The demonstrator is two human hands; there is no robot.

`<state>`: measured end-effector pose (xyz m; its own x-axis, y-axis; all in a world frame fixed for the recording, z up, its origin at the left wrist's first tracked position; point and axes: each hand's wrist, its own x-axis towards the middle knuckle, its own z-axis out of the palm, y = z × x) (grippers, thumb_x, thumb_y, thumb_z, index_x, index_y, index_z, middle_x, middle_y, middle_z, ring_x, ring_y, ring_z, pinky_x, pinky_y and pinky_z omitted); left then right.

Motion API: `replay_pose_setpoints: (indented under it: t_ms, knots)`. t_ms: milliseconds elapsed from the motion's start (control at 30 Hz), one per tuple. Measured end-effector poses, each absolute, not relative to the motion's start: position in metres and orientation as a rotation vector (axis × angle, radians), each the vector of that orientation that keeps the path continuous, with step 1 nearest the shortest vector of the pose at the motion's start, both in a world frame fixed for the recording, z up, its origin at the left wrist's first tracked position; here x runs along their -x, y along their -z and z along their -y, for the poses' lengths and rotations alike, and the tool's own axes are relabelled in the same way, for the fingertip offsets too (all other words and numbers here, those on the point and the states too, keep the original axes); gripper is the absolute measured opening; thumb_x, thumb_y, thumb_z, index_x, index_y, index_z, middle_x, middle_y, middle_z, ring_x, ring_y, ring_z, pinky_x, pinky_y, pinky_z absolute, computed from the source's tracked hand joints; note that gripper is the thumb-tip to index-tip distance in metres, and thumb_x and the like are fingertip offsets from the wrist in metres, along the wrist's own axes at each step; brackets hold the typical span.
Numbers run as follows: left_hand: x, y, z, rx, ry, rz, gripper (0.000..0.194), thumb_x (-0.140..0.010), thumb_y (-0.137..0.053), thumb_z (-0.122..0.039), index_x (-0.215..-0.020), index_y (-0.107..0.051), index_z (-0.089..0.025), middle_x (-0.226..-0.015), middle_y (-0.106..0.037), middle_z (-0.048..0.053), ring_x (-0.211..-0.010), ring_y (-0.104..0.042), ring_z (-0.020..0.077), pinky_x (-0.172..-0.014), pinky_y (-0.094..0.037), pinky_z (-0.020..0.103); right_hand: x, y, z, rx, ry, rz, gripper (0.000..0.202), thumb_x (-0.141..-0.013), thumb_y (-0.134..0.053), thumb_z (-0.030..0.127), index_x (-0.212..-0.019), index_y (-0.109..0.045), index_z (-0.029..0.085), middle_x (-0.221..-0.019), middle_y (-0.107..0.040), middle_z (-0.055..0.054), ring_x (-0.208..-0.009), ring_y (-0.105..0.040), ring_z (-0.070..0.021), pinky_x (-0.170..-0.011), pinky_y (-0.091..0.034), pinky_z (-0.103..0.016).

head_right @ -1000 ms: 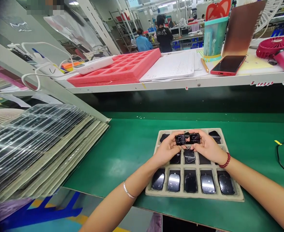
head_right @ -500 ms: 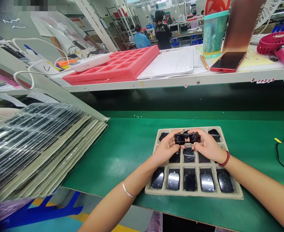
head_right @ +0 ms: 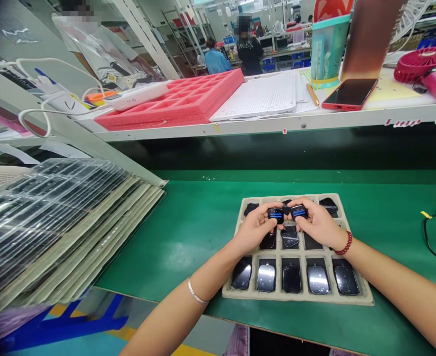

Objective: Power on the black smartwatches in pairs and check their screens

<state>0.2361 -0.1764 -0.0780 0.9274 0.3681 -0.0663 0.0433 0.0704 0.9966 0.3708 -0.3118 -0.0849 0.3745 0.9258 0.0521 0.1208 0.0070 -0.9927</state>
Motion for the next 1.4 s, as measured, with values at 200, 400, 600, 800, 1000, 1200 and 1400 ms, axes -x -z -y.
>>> replay_pose_setpoints:
  t_ms: [200, 400, 600, 800, 1000, 1200, 1400]
  knots:
    - [-0.2357, 0.0774, 0.1773, -1.449, -0.272, -0.317, 0.042, -0.069, -0.051, -0.004, -0.11, -0.052, -0.015, -0.096, -0.065, 0.007, -0.075, -0.064, 0.0138, -0.078, -0.05, 0.029, -0.3709, 0.0832, 0.3125, 1.442, -0.83, 1.035, 0.036, -0.073, -0.052, 0.011, -0.107, -0.049, 0.022, -0.093, -0.057, -0.003, -0.065, -0.059, -0.0142, -0.064, -0.053, -0.031]
    - [-0.2357, 0.0834, 0.1743, -1.533, -0.264, -0.326, 0.035, -0.078, -0.049, -0.014, -0.112, -0.053, -0.016, -0.097, -0.064, 0.008, -0.07, -0.065, 0.0152, -0.059, -0.049, 0.023, -0.3713, 0.0853, 0.3126, 1.462, -0.816, 1.045, 0.027, -0.079, -0.05, 0.016, -0.105, -0.05, 0.022, -0.092, -0.058, -0.003, -0.061, -0.058, -0.0138, -0.059, -0.053, -0.03]
    - [-0.2367, 0.083, 0.1769, -1.462, -0.3, -0.29, 0.043, -0.069, -0.049, -0.003, -0.11, -0.053, -0.016, -0.1, -0.065, 0.008, -0.085, -0.064, 0.0172, -0.081, -0.05, 0.031, -0.3717, 0.0842, 0.3136, 1.455, -0.826, 1.079, 0.036, -0.076, -0.052, 0.012, -0.11, -0.048, 0.023, -0.102, -0.056, -0.005, -0.069, -0.061, -0.0156, -0.067, -0.054, -0.033]
    - [-0.2373, 0.0836, 0.1753, -1.503, -0.287, -0.318, 0.034, -0.076, -0.049, -0.012, -0.11, -0.055, -0.016, -0.1, -0.065, 0.008, -0.073, -0.065, 0.0148, -0.066, -0.052, 0.025, -0.3712, 0.0854, 0.3127, 1.468, -0.814, 1.069, 0.03, -0.079, -0.049, 0.014, -0.107, -0.05, 0.023, -0.096, -0.057, -0.003, -0.065, -0.06, -0.0142, -0.063, -0.054, -0.031]
    - [-0.2383, 0.083, 0.1772, -1.442, -0.301, -0.31, 0.043, -0.068, -0.048, -0.002, -0.108, -0.054, -0.015, -0.096, -0.066, 0.007, -0.081, -0.065, 0.0157, -0.078, -0.052, 0.029, -0.3716, 0.087, 0.3131, 1.467, -0.821, 1.082, 0.035, -0.076, -0.05, 0.012, -0.109, -0.049, 0.023, -0.1, -0.058, -0.004, -0.067, -0.062, -0.0151, -0.066, -0.054, -0.032]
    - [-0.2381, 0.0818, 0.1781, -1.436, -0.3, -0.314, 0.042, -0.067, -0.048, -0.002, -0.107, -0.054, -0.015, -0.094, -0.066, 0.007, -0.085, -0.065, 0.0167, -0.082, -0.051, 0.032, -0.3717, 0.0853, 0.3138, 1.478, -0.801, 1.108, 0.035, -0.076, -0.051, 0.012, -0.11, -0.049, 0.022, -0.105, -0.056, -0.006, -0.07, -0.062, -0.0153, -0.068, -0.054, -0.032]
    - [-0.237, 0.0836, 0.1774, -1.454, -0.304, -0.311, 0.038, -0.072, -0.052, -0.007, -0.109, -0.055, -0.015, -0.098, -0.066, 0.008, -0.082, -0.065, 0.0164, -0.08, -0.051, 0.032, -0.3716, 0.0864, 0.3133, 1.504, -0.791, 1.111, 0.031, -0.078, -0.053, 0.017, -0.109, -0.05, 0.022, -0.094, -0.059, -0.004, -0.066, -0.061, -0.0155, -0.064, -0.054, -0.031]
